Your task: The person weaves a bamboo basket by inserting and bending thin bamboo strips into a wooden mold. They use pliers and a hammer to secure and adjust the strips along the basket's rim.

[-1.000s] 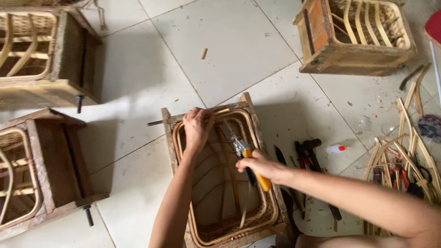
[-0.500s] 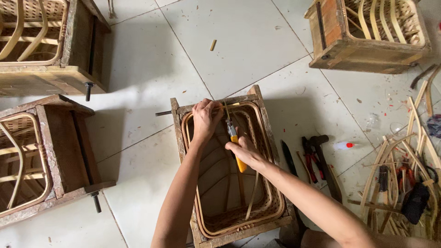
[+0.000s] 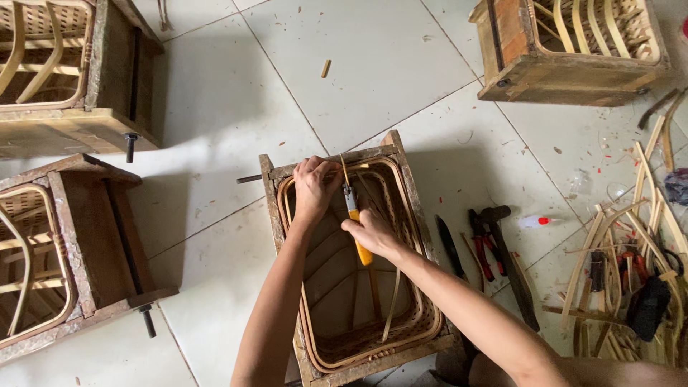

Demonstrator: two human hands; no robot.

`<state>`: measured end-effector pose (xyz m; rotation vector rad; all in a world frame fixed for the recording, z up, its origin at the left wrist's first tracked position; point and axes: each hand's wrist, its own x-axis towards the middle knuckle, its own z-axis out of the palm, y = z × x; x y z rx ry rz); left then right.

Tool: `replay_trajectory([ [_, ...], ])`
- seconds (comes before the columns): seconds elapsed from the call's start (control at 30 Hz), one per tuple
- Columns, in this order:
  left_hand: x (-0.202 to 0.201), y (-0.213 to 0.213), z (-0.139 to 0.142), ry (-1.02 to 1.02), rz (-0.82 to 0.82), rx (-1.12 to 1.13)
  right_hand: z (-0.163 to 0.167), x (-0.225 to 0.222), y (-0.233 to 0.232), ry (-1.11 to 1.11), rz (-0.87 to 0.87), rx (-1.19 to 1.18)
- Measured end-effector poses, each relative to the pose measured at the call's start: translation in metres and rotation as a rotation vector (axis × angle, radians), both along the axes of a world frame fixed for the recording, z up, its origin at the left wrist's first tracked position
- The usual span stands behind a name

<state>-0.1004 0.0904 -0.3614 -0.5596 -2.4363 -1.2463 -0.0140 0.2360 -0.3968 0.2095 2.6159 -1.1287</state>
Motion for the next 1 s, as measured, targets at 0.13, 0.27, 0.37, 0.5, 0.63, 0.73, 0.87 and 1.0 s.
replay_trajectory([
  [0.13, 0.000, -0.002, 0.002, -0.023, -0.004, -0.012, 0.004, -0.002, 0.001, -0.099, 0.018, -0.016],
  [0.27, 0.000, -0.002, 0.003, -0.041, -0.007, -0.019, 0.008, -0.003, -0.001, -0.193, 0.012, -0.043],
  [0.37, 0.000, -0.001, 0.005, -0.072, 0.007, -0.029, 0.004, -0.004, -0.001, -0.246, -0.022, -0.024],
  [0.5, 0.000, -0.006, 0.006, 0.038, -0.055, 0.047, -0.002, -0.006, 0.000, -0.177, -0.187, -0.148],
  [0.63, -0.001, -0.012, 0.006, -0.063, -0.086, 0.138, -0.002, -0.010, 0.001, -0.328, -0.227, -0.197],
  [0.73, -0.002, -0.011, 0.005, -0.081, -0.049, 0.159, 0.001, -0.012, -0.001, -0.273, -0.208, -0.296],
  [0.87, -0.002, -0.009, 0.003, -0.102, -0.041, 0.191, 0.009, -0.014, -0.002, -0.221, -0.193, -0.273],
  [1.0, -0.002, -0.009, 0.002, -0.119, -0.042, 0.206, 0.015, -0.015, 0.000, -0.257, -0.178, -0.210],
])
